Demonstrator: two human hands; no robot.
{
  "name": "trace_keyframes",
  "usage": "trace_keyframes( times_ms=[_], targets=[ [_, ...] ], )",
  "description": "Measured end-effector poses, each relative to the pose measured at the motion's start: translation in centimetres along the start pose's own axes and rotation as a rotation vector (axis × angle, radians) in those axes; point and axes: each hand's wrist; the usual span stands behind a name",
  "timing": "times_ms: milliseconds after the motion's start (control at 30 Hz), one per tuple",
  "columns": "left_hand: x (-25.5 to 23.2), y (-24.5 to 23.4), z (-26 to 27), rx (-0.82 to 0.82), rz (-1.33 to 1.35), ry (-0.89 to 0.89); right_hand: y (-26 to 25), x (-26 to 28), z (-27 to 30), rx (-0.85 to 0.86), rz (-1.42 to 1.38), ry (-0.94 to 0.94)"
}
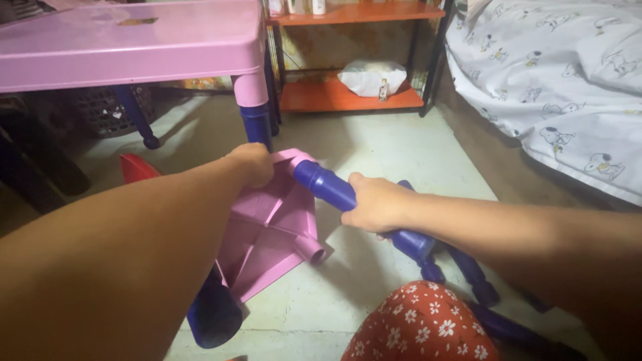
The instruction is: The person assembles a small pink and blue plastic table and chair set. They insert blue legs into the pink tabletop and chair base, then attach the red backrest to the chair.
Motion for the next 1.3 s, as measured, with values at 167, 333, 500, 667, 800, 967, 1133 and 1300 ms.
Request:
trace_keyframes(
  times_ms=[167, 333, 500, 667, 800, 967, 1133, 1300],
  targets=[
    [0.2, 0.1, -0.8, 0.000, 0.065, -0.009, 0.2, -0.1, -0.7, -0.003, 0.136, -0.029],
    [0.1, 0.2, -1.4, 0.013, -0.060, 0.070, 0.8, 0.0, -0.9, 0.002, 0.109, -0.004],
    [0.1, 0.6, -2.0, 0.002, -0.014, 0.041, 0.4, -0.5, -1.3, 0.025, 0.029, 0.048],
    [-0.6, 0.4, -2.1, 0.004, -0.041, 0.069, -0.1, -1.3, -2.5, 0.009, 0.109, 0.026],
    [-1.6, -0.1, -1.0, 0.011, 0.057, 0.003, 0.2, -2.2, -2.9, -0.084, 0.268, -0.106],
    [-3.3, -1.3, 1.3, 0.004, 0.130, -0.039, 1.2, -1.3, -3.1, -0.072, 0.265, -0.095],
    [-5.0, -1.5, 2.9, -0.043, 0.167, -0.085, 1.1, -0.1, -3.4, -0.070, 0.140, 0.021],
    [-5.1, -1.8, 3.2, -0.025, 0.164, -0.088, 0.8, -0.3, -4.2, 0.002, 0.073, 0.082]
  ],
)
Point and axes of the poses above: each hand's wrist, its own z-axis away from the middle knuckle, its own y-axis out of the palm, x = y × z, and after that the axes turned 3 degrees about z, right-handed
